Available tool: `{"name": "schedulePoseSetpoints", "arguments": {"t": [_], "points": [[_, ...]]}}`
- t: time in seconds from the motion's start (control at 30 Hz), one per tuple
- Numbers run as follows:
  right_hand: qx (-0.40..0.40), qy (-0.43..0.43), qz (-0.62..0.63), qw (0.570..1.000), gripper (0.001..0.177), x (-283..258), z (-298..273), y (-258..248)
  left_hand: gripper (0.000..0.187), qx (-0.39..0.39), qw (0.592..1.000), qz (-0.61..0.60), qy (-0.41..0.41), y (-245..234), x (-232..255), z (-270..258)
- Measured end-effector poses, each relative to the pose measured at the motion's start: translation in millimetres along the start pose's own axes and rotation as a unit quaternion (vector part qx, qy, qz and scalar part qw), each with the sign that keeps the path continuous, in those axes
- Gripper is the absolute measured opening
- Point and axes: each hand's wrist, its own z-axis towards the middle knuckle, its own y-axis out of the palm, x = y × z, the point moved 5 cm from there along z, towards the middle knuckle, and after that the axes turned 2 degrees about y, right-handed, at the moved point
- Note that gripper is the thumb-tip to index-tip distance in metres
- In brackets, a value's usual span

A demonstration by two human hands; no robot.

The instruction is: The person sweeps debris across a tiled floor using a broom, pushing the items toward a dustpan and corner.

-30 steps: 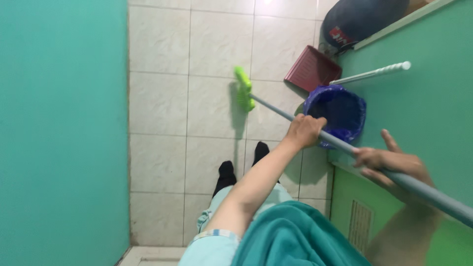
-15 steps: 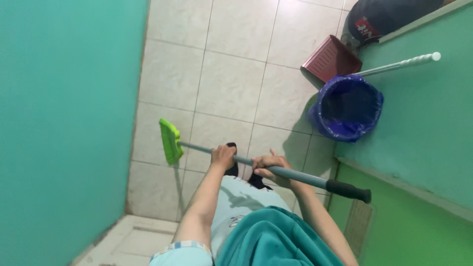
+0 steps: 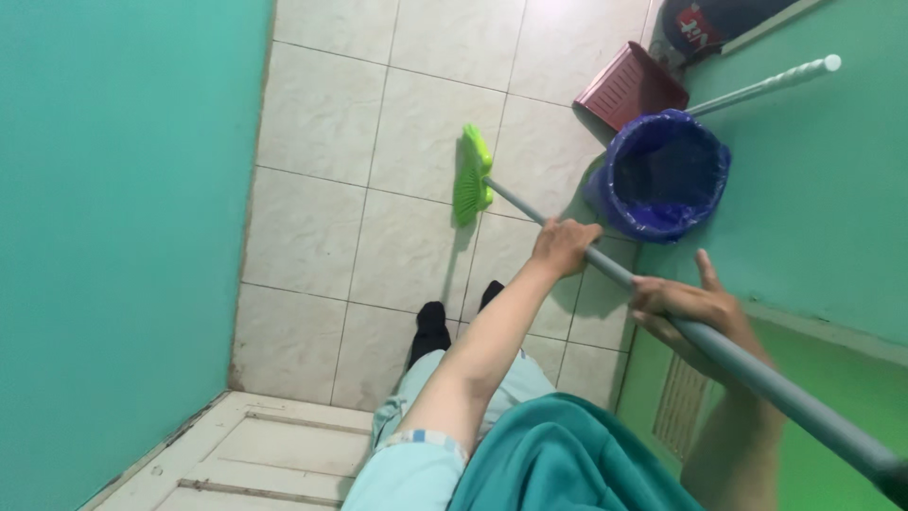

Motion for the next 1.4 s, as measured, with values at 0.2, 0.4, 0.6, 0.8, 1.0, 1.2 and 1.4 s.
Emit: {"name": "schedulePoseSetpoints", "arguments": {"t": [0.2,0.4,0.6,0.8,1.0,1.2,1.4], "points": [[0.028,-0.115,0.156,0.981,0.008,-26,-32,-4,0.01,-0.003,1.0,-0.007,0.028,-31,1,-84],[-0.072,0.025,0.335,0.939,0.006,10,-17,168,0.023,-0.095,0.981,0.081,-0.148,5,-131,-213],[-0.135,-0.001,0.215,0.967,0.006,22,-52,208,0.018,-0.048,0.973,0.085,-0.21,62,-141,-256],[-0.038,0.02,0.118,0.992,0.008,58,-100,82,0.013,0.009,0.995,0.031,-0.094,126,-30,-140],[0.008,-0.001,0.02,1.0,0.008,12,-141,44,0.017,0.069,0.996,0.053,-0.022,95,58,-100],[0.036,-0.064,0.08,0.994,0.008,-33,-195,22,0.006,0.064,0.996,0.0,0.06,47,89,-170],[-0.053,-0.089,0.253,0.962,0.017,-23,-142,140,0.007,0.043,0.998,0.025,-0.045,42,-38,-298]]}}
